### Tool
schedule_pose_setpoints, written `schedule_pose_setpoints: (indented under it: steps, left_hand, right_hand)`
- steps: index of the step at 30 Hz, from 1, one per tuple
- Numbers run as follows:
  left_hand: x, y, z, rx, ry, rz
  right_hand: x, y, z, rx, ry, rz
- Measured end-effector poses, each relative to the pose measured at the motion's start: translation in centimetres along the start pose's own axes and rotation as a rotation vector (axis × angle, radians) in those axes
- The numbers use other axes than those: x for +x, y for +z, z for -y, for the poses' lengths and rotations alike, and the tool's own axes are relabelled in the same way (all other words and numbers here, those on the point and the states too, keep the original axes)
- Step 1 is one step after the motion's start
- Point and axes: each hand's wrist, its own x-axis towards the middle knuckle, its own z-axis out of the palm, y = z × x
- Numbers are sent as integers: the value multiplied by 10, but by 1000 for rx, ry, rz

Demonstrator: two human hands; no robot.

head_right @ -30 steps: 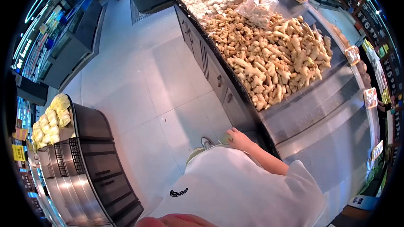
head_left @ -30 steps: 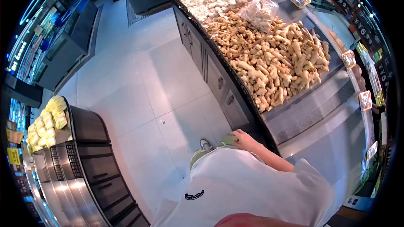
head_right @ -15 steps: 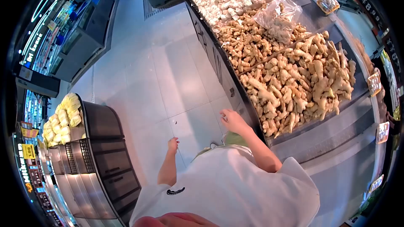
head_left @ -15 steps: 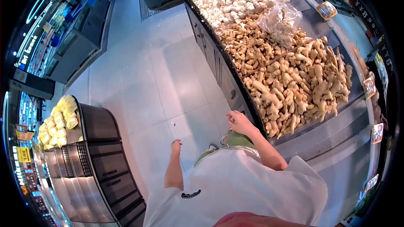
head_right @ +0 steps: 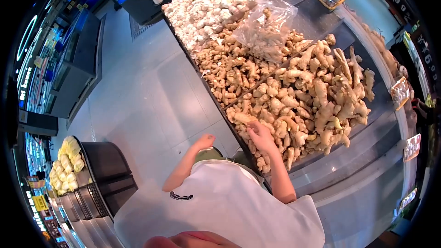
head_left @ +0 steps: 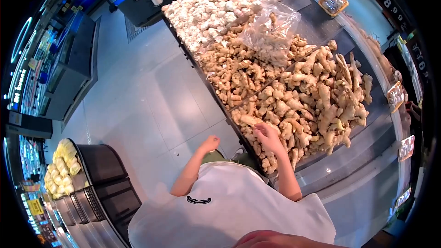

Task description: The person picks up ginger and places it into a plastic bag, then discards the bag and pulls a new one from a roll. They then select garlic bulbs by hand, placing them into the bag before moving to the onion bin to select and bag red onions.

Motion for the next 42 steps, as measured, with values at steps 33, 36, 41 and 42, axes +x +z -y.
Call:
schedule_pose_setpoints:
  steps: [33,36,41,42]
  left_hand:
    - [239,-186,-416,6,582,-93]
    - [283,-166,-409,-1,551,-32]
    - [305,-165,-413,-486,299,327]
    - [296,-173,-418,-619,220,451]
  right_hand:
    - [298,-113,148,-469,69,-1123]
    - [308,-125,148,-224,42,-1079]
    - [324,-129,149,-67,-71,-1232]
    - [325,-128,150,-48,-89,-1251]
